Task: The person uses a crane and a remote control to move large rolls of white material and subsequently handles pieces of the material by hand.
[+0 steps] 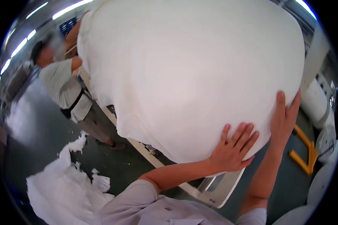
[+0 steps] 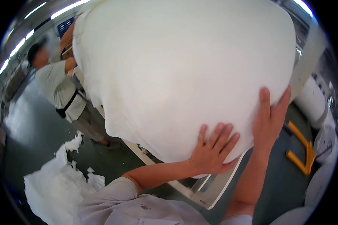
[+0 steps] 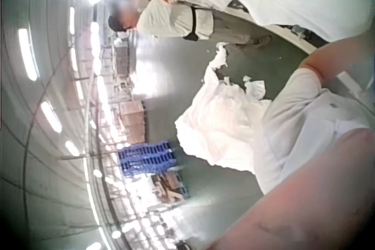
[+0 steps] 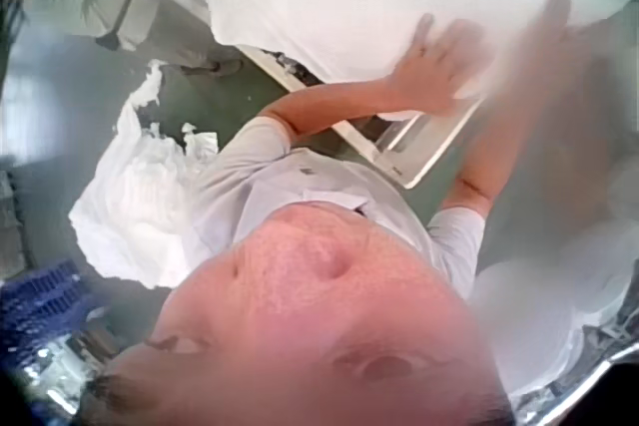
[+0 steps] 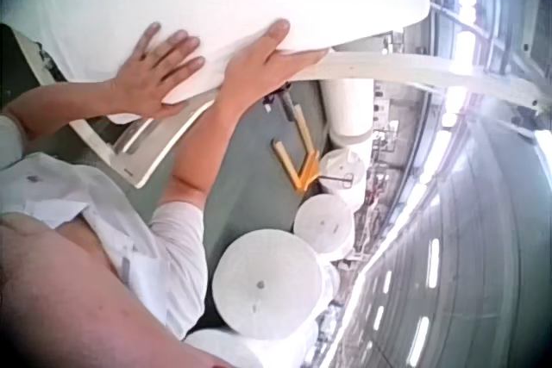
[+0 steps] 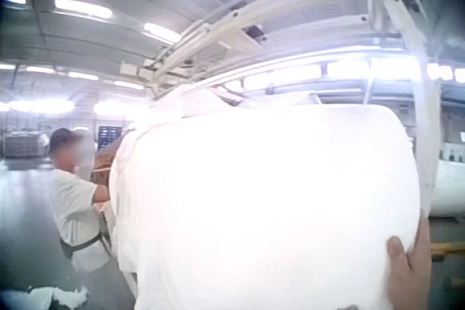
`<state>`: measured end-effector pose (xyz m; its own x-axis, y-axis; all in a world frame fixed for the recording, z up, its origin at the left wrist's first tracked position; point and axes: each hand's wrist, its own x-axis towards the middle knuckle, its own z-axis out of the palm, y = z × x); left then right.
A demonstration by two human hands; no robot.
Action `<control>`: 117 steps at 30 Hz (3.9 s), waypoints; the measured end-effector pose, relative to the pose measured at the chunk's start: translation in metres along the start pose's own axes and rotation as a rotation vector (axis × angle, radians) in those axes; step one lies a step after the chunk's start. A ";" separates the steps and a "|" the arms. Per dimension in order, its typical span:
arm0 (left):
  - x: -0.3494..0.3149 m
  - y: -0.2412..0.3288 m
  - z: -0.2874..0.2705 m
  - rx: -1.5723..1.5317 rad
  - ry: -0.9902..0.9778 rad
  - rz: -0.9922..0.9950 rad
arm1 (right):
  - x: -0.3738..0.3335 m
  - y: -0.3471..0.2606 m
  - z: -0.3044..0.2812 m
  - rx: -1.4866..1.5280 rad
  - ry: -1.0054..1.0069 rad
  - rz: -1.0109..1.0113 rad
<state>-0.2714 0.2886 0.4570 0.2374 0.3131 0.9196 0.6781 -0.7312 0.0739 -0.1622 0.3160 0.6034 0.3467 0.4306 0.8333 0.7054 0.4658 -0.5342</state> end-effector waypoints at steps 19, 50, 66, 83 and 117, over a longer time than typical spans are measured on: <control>0.102 -0.013 0.049 0.335 0.024 -0.128 | -0.158 0.466 -0.095 0.278 0.318 0.708; 0.194 -0.139 -0.037 0.547 -0.095 -0.786 | -0.150 0.994 0.035 1.037 -0.058 1.437; 0.183 -0.022 0.062 0.288 -0.215 -0.083 | -0.640 0.522 -0.254 0.072 -1.503 1.911; -0.392 0.056 -0.305 0.041 -0.887 -1.225 | -0.495 0.155 0.015 0.084 -1.342 0.219; -0.549 -0.001 -0.418 0.526 -0.326 -1.996 | -0.185 -0.194 0.530 -0.349 -0.459 -1.088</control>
<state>-0.6934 -0.1357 0.1133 -0.8536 0.3879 -0.3478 0.1785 0.8449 0.5043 -0.6912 0.5559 0.4771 -0.7246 0.2119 0.6557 0.6430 0.5502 0.5328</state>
